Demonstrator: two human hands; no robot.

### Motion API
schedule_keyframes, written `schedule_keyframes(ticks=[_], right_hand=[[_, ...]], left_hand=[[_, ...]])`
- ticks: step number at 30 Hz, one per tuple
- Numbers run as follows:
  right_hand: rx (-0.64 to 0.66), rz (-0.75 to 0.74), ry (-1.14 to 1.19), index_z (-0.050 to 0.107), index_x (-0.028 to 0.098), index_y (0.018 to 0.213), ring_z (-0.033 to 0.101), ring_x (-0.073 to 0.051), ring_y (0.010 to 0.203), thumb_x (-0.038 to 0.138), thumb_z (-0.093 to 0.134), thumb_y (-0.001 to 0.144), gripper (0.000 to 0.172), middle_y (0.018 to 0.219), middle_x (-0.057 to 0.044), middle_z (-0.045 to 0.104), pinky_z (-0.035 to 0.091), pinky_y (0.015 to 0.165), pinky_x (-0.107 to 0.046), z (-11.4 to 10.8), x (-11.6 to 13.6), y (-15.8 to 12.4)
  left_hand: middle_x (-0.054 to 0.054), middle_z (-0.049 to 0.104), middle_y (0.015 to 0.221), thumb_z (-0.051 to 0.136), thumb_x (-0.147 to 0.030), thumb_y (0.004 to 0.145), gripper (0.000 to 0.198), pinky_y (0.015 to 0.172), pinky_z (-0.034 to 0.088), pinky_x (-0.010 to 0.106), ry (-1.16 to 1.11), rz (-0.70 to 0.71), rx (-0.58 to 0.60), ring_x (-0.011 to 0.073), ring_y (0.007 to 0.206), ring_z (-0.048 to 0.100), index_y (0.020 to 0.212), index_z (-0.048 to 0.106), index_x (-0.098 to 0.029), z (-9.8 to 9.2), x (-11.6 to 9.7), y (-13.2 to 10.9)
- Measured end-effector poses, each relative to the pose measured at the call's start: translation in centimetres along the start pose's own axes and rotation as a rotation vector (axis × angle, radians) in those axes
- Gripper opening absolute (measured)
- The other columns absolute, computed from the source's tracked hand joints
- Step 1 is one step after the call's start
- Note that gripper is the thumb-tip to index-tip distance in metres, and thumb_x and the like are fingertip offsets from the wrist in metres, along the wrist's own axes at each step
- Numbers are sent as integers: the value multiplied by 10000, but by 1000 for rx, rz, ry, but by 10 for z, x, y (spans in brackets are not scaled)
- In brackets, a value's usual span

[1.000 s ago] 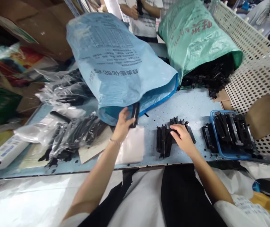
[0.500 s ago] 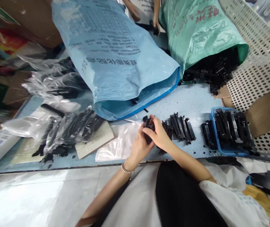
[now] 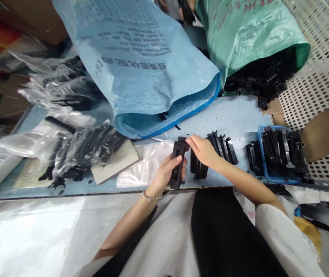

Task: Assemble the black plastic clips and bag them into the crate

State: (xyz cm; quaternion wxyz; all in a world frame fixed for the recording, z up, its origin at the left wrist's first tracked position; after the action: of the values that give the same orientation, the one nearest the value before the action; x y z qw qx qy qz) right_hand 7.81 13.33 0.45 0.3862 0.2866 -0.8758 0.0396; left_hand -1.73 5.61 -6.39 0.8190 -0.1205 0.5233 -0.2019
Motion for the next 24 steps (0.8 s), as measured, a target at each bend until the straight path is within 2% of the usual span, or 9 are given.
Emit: schedule_keyframes(ticks=[3,6,9,13,15,18,20,22,24], right_hand=[[54,44,70,570,230,900,582,-170,682,503,286,1089,438,745,-10,610,446,674,-308,5,4,-6],[151,-145,-16,599,229,914,600,-215,814,545,437,1042,377,869,-64,657,459,750,-349,21,36,-23],[244,-221,3,601,224,846,586,-237,823,508,506,1021,347,859,-89,655,468,765,-376,44,54,-43],[358,-3,179,587,225,810,553,-172,679,455,444,1056,365,746,-14,604,449,654,-310,65,39,-59],[414,79,171,612,226,819,568,-165,671,445,440,1060,368,736,0,606,462,655,-305,68,24,-68],[208,106,-76,692,230,1013,641,-252,963,419,481,1045,286,1007,-85,692,504,909,-449,38,-12,-72],[4,155,-242,665,214,1230,575,-335,1217,396,500,1030,317,1283,-159,638,420,1076,-581,11,-43,-74],[-76,197,-315,612,185,1346,494,-384,1348,369,496,1020,392,1422,-197,558,361,1139,-649,-3,-69,-75],[-89,185,-324,582,184,1392,468,-393,1390,342,493,1015,418,1450,-198,543,355,1157,-667,-10,-78,-72]], left_hand=[[-23,602,717,721,-570,780,537,417,377,233,-108,6,-63,112,483,564,1119,625,-164,-13,-4,9],[-29,575,685,691,-541,811,543,489,420,229,-194,38,-117,109,547,561,1184,634,-150,-27,-13,15],[-17,591,702,672,-525,837,511,517,430,227,-189,45,-92,99,561,539,1179,642,-146,-24,-18,14],[-12,619,708,693,-557,841,460,472,395,209,-100,188,-213,97,558,535,1097,639,-179,-31,-21,3],[-16,623,672,713,-582,835,458,468,409,210,-22,199,-271,105,548,548,1040,631,-181,-38,-12,2],[10,682,730,742,-585,812,475,529,510,252,-66,40,-225,146,596,636,1013,616,-173,-40,25,20],[49,713,781,729,-571,822,473,571,557,286,-177,-97,-182,183,650,690,1016,624,-152,-38,51,37],[86,733,803,673,-544,870,446,586,567,287,-254,-164,-175,192,669,707,1016,649,-123,-37,65,50],[109,744,795,594,-535,919,449,565,550,267,-268,-169,-158,178,635,695,995,680,-101,-37,64,56]])
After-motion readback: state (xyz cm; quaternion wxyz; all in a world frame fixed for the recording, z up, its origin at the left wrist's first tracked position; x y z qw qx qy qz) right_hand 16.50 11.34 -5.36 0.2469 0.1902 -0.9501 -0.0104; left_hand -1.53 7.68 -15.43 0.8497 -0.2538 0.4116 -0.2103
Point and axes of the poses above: each hand's wrist, its own y-axis towards the middle knuckle, its own z-axis out of the palm, x = y × z, the point moved 10 cm from there along y, towards the middle knuckle
